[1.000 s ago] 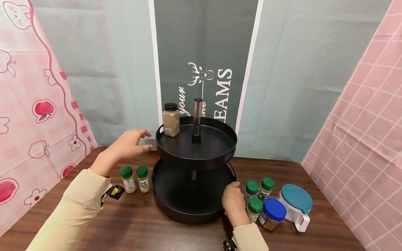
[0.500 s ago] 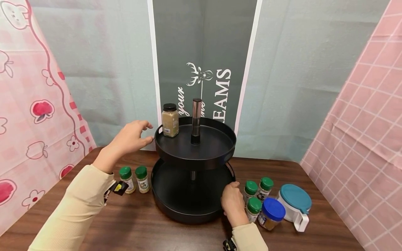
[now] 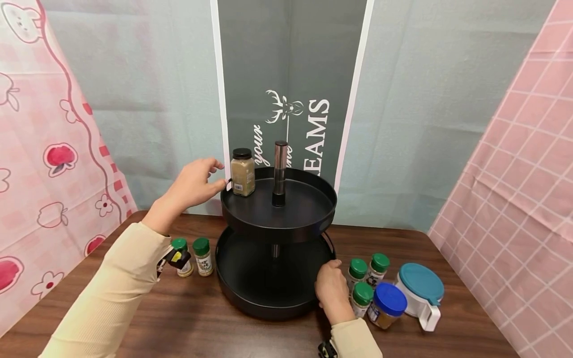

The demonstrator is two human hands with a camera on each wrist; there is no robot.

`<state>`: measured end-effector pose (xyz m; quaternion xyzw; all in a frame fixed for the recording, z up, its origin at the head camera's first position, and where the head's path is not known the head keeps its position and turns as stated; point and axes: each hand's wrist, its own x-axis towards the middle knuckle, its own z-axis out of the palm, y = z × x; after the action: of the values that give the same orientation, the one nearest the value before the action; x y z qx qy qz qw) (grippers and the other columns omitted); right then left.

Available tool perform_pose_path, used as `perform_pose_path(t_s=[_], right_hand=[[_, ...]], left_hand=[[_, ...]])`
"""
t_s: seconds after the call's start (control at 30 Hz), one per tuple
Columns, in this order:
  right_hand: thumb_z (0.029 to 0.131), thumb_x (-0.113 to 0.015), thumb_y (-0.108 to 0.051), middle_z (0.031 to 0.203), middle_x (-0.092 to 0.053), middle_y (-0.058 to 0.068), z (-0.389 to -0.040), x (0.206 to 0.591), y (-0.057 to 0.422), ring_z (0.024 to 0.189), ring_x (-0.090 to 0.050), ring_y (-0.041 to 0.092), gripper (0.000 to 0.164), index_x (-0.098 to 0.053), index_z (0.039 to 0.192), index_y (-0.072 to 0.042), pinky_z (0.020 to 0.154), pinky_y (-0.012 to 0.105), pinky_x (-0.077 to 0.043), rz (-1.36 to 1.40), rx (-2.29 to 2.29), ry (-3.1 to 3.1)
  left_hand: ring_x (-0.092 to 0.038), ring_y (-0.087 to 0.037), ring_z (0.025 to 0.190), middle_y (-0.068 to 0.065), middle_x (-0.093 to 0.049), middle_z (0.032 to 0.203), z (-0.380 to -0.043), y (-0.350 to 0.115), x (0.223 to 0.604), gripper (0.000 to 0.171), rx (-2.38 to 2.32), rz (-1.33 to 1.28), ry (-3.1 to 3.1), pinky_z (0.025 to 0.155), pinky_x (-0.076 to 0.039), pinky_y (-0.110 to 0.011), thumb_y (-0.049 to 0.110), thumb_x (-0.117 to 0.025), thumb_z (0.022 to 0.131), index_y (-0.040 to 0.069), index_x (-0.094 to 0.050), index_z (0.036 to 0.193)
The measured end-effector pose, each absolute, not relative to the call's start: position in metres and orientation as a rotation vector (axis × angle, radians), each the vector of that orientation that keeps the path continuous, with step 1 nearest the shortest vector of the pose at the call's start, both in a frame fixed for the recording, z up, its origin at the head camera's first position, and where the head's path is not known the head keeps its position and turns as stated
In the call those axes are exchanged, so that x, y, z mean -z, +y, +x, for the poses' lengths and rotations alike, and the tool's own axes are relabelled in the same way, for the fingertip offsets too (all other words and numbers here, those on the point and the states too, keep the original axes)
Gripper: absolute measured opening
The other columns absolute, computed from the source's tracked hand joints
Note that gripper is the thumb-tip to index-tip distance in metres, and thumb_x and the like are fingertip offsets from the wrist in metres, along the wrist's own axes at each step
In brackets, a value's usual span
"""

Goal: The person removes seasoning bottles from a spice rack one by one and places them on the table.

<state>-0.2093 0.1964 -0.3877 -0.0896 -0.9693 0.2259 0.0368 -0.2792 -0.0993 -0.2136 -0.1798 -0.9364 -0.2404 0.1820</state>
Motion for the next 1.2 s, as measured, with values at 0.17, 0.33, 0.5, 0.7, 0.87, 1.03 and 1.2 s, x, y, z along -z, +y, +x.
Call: perform_pose_path(t_s=[0.17, 0.33, 0.5, 0.7, 0.87, 1.03, 1.2], right_hand=[[0.078, -0.054, 0.002, 0.054, -0.051, 0.019, -0.209, 0.387, 0.195, 0.038, -0.049, 0.023, 0.042, -0.029, 0.105, 0.021, 0.052, 0.044, -0.05, -0.266, -0.692, -2.975], [0.077, -0.054, 0.002, 0.052, -0.05, 0.018, -0.208, 0.387, 0.197, 0.037, -0.049, 0.022, 0.038, -0.03, 0.101, 0.02, 0.051, 0.044, -0.05, -0.265, -0.687, -2.971], [0.077, -0.054, 0.002, 0.053, -0.05, 0.019, -0.208, 0.387, 0.197, 0.038, -0.049, 0.022, 0.041, -0.029, 0.104, 0.021, 0.051, 0.044, -0.05, -0.276, -0.689, -2.977], [0.078, -0.054, 0.002, 0.053, -0.05, 0.017, -0.208, 0.388, 0.195, 0.039, -0.049, 0.024, 0.049, -0.025, 0.111, 0.024, 0.052, 0.044, -0.05, -0.275, -0.679, -2.99], [0.077, -0.054, 0.002, 0.051, -0.05, 0.016, -0.207, 0.388, 0.195, 0.038, -0.048, 0.023, 0.05, -0.025, 0.112, 0.024, 0.052, 0.043, -0.05, -0.271, -0.673, -2.982], [0.077, -0.054, 0.003, 0.051, -0.05, 0.016, -0.207, 0.387, 0.196, 0.037, -0.048, 0.022, 0.051, -0.024, 0.113, 0.024, 0.05, 0.043, -0.05, -0.264, -0.681, -2.983], [0.079, -0.053, 0.002, 0.05, -0.049, 0.015, -0.206, 0.387, 0.196, 0.036, -0.047, 0.021, 0.054, -0.022, 0.117, 0.026, 0.049, 0.042, -0.049, -0.255, -0.682, -2.984]], left_hand=[[-0.047, -0.03, 0.1, -0.019, -0.053, 0.111, -0.283, -0.097, 0.211, 0.042, 0.739, -0.489, -2.628, 0.083, -0.042, -0.048, 0.025, -0.056, 0.084, 0.001, -0.049, 0.118], [-0.049, -0.031, 0.101, -0.02, -0.055, 0.111, -0.29, -0.094, 0.209, 0.044, 0.811, -0.477, -2.612, 0.084, -0.042, -0.048, 0.027, -0.058, 0.083, 0.0, -0.049, 0.117], [-0.049, -0.03, 0.103, -0.019, -0.055, 0.114, -0.296, -0.088, 0.208, 0.049, 0.819, -0.463, -2.633, 0.085, -0.042, -0.047, 0.028, -0.06, 0.083, 0.002, -0.045, 0.122], [-0.047, -0.031, 0.108, -0.02, -0.052, 0.122, -0.302, -0.082, 0.206, 0.062, 0.799, -0.469, -2.63, 0.089, -0.04, -0.047, 0.027, -0.062, 0.082, 0.003, -0.036, 0.133], [-0.038, -0.032, 0.12, -0.016, -0.041, 0.137, -0.305, -0.077, 0.202, 0.07, 0.786, -0.476, -2.628, 0.097, -0.035, -0.047, 0.026, -0.062, 0.08, 0.007, -0.029, 0.139], [-0.039, -0.032, 0.118, -0.016, -0.044, 0.134, -0.308, -0.073, 0.198, 0.07, 0.751, -0.495, -2.658, 0.095, -0.036, -0.047, 0.026, -0.062, 0.081, 0.011, -0.029, 0.141], [-0.041, -0.033, 0.115, -0.018, -0.047, 0.129, -0.311, -0.07, 0.196, 0.066, 0.735, -0.531, -2.672, 0.093, -0.037, -0.047, 0.025, -0.062, 0.082, 0.01, -0.033, 0.139]])
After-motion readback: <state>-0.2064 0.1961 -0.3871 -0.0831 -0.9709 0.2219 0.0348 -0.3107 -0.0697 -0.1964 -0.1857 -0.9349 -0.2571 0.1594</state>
